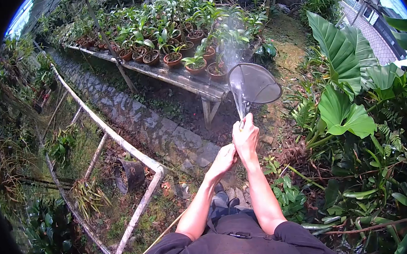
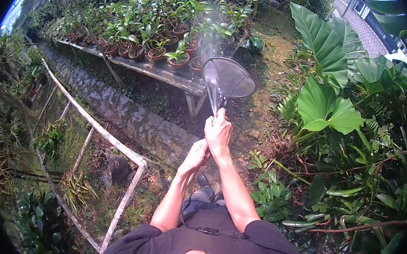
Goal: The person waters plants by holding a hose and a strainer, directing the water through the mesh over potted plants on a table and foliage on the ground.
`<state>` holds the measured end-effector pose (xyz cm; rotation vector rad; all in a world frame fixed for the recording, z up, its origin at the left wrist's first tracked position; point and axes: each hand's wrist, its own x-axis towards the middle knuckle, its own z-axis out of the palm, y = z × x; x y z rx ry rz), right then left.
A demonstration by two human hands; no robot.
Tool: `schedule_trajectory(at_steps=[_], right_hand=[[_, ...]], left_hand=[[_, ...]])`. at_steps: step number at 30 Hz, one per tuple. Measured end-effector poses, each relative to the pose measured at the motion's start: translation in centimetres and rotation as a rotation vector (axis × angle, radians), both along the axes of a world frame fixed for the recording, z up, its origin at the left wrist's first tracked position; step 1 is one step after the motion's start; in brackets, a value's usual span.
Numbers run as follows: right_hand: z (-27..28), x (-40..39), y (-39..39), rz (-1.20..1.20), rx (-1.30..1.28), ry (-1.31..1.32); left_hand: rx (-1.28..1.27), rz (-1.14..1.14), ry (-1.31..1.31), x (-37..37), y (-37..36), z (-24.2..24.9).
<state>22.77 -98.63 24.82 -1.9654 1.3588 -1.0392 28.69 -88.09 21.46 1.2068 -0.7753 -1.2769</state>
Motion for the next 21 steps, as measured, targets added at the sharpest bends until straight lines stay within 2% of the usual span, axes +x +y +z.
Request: schedule_trajectory(at_steps=[2,3,10,16,19,20,21], right_hand=[[-0.1,0.2,1.1,0.006,-0.009,-0.008],[0.5,0.1,1.8,0.04,0.089,-0.021],[-1.4,1.0,5.4,-0.009,-0.058,-0.011],[-2.9,4.1,7.2,-0.08,-0.071,0.01],[-3.3,6.2,8.9,-0.116,-0.053,0.0],[-3.2,6.5,9.5,-0.074,0.057,0.02],[-3.2,7.1,9.7,-0.089,0.048,0.044]], left_hand=[[0.052,0.003,0.035,0.1,1.2,0.2],[0.079,0.004,0.052,0.2,1.9,0.1],[0.066,-0.007,0.066,1.1,5.6,-1.7],[0.043,-0.076,0.042,5.0,6.7,-3.7],[0.043,-0.118,0.085,7.2,8.2,-4.3],[0.058,-0.123,0.096,7.8,8.9,-4.7],[0.061,-0.129,0.101,8.7,8.9,-4.9]])
